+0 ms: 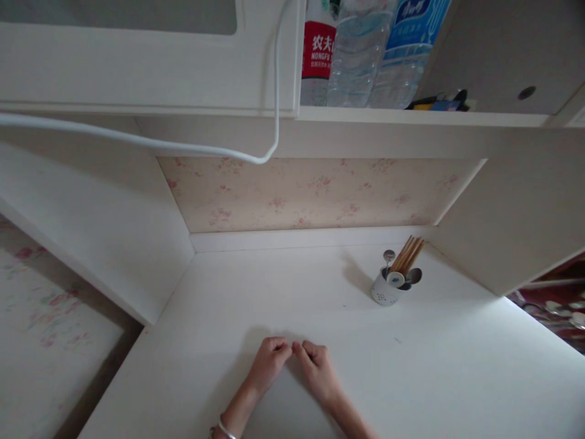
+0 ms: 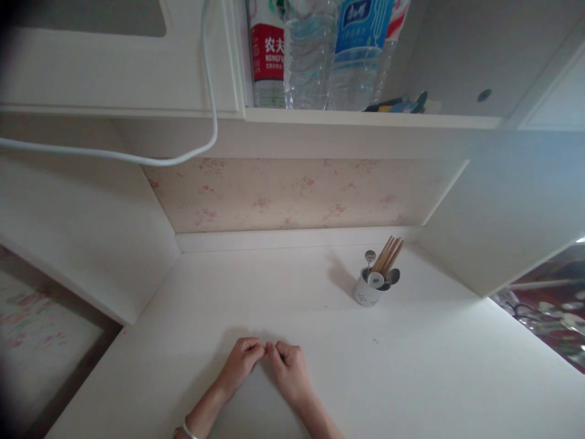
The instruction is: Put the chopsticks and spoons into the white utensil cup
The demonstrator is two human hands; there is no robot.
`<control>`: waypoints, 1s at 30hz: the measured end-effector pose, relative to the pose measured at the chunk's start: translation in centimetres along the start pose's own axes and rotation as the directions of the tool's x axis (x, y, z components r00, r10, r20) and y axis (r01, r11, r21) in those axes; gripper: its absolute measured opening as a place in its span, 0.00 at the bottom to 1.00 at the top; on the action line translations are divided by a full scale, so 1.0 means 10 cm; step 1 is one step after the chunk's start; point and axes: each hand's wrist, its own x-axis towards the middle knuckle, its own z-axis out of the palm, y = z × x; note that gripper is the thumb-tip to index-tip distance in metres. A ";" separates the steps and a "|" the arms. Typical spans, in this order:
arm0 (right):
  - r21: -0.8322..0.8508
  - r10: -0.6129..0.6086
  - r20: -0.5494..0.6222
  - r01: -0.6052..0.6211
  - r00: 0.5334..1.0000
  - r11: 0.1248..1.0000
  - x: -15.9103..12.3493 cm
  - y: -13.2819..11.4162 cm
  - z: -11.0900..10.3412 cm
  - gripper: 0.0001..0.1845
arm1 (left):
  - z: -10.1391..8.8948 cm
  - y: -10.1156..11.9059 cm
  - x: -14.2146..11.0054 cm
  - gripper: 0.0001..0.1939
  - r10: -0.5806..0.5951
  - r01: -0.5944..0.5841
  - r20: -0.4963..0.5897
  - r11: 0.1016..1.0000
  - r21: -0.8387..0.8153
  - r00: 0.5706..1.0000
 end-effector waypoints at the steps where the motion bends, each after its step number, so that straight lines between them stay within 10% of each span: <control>1: -0.012 -0.001 0.009 0.001 1.000 1.000 -0.01 0.01 -0.02 0.27 | -0.01 -0.01 -0.01 0.15 -0.018 0.018 0.009 1.000 -0.022 1.000; 30: -0.031 -0.062 0.027 0.063 0.998 0.998 -0.04 -0.11 -0.04 0.27 | 0.00 0.01 -0.01 0.17 -0.058 0.057 -0.006 0.996 -0.062 0.998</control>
